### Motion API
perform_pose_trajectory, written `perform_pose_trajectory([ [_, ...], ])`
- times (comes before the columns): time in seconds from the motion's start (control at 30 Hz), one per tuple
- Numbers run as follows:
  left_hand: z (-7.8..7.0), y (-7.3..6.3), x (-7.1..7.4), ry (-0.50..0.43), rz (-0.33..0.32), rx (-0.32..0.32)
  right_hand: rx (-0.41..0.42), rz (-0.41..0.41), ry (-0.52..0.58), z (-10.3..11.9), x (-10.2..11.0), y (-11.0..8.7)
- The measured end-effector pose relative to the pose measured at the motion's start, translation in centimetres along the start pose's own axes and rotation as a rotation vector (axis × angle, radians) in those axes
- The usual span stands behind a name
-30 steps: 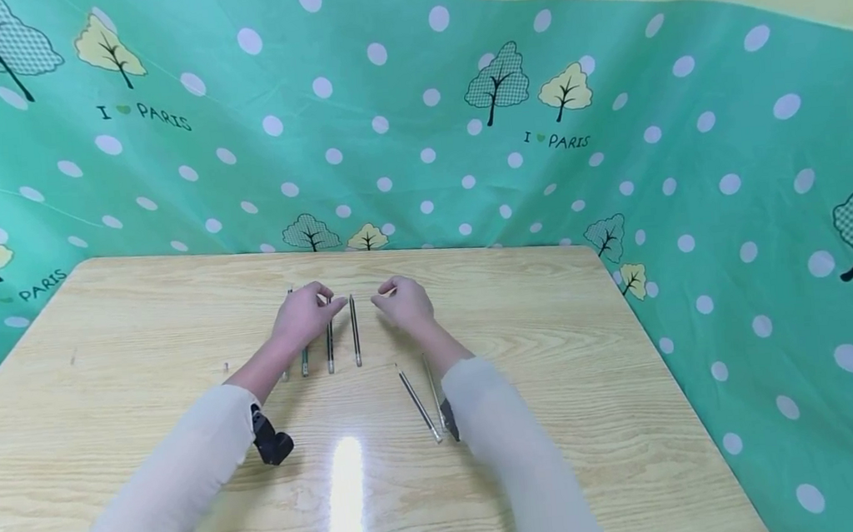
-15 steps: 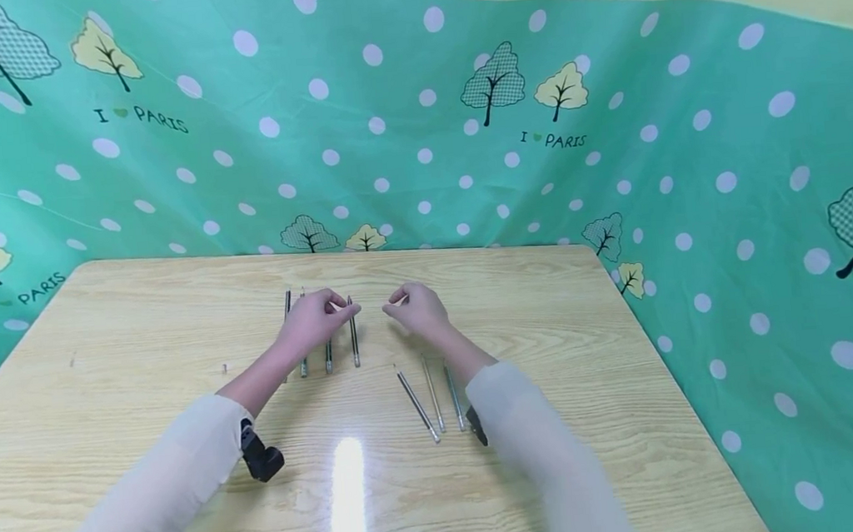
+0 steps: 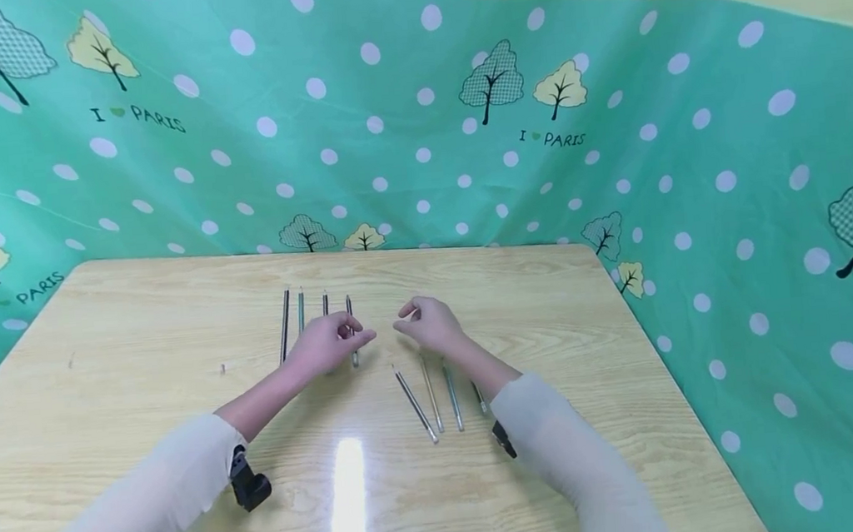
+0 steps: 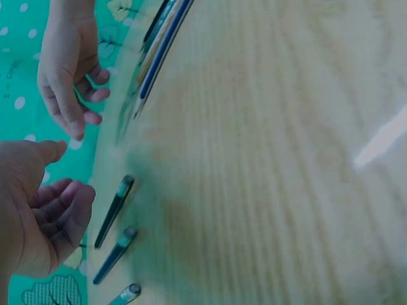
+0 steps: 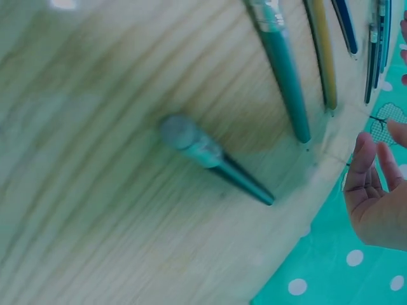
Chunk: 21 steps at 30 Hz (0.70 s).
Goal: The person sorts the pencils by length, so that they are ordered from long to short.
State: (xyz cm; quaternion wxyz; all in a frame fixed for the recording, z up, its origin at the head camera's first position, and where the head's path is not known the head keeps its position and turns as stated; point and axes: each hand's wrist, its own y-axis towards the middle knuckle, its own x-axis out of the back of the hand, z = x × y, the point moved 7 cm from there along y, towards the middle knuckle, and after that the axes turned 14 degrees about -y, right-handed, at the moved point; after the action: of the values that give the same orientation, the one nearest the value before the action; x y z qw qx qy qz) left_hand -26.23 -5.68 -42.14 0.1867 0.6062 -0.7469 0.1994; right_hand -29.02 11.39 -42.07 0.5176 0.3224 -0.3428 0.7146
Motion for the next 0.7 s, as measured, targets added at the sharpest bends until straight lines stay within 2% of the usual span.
perform_pose_trajectory([
  [0.43, -1.2, -2.3, -3.6, 0.113, 0.071, -0.106, -0.025, 0.083, -0.060, -1.5, -0.4, -2.0],
  [0.7, -1.7, -3.6, -4.6, 0.182, 0.080, -0.133, 0.015, 0.097, -0.084, -1.9, -0.5, -3.3],
])
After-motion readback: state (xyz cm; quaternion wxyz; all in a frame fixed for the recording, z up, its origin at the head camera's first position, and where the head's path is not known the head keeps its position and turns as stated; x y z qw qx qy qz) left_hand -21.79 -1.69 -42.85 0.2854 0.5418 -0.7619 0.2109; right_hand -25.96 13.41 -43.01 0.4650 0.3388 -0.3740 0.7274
